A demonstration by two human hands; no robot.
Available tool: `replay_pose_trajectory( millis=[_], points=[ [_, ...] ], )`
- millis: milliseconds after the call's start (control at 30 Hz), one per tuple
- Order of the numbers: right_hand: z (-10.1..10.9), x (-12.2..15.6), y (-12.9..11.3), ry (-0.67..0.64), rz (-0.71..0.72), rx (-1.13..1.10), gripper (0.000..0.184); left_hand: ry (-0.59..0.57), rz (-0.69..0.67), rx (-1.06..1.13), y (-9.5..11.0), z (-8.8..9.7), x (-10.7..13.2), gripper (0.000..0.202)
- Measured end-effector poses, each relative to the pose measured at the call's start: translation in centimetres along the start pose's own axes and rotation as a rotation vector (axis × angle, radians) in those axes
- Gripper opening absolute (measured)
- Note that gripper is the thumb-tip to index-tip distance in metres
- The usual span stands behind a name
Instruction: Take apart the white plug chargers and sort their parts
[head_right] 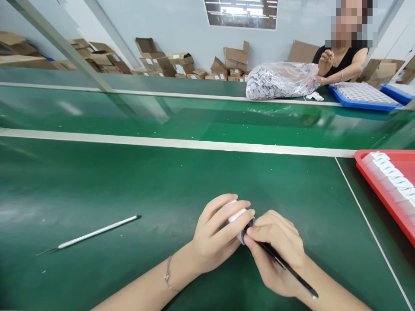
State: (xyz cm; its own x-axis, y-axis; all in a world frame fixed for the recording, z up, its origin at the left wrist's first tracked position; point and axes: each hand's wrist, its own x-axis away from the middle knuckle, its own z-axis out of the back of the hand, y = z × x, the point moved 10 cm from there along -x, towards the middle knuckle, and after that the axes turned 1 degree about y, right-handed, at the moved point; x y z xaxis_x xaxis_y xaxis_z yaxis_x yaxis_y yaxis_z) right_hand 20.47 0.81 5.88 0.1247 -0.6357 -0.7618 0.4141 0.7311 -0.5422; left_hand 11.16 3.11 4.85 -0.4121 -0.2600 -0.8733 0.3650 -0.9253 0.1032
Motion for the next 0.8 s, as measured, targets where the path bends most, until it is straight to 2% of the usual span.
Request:
replay_pose_trajectory(
  millis=[100,300,533,800],
  points=[
    [0.2,-0.1,-0.3,0.008,0.023,0.013,0.029,-0.021,0.013,0.074,-0.4,-0.3,-0.1,0.024],
    [2.0,-0.4,-1.1,0.127,0.069,-0.048,0.036,0.003,0.207,0.188,-2.9,-0.4,0.2,0.035],
    [1.6,-0.4,-1.2,0.111,0.081,-0.023,0.036,0.071,0.104,0.067,-1.7,0.5,0.1,0.033],
    [1.3,-0.3,-1.0,0.078,0.064,-0.053,0.035,0.137,0.087,-0.017,-1.3,1.1,0.2,0.030]
  ],
)
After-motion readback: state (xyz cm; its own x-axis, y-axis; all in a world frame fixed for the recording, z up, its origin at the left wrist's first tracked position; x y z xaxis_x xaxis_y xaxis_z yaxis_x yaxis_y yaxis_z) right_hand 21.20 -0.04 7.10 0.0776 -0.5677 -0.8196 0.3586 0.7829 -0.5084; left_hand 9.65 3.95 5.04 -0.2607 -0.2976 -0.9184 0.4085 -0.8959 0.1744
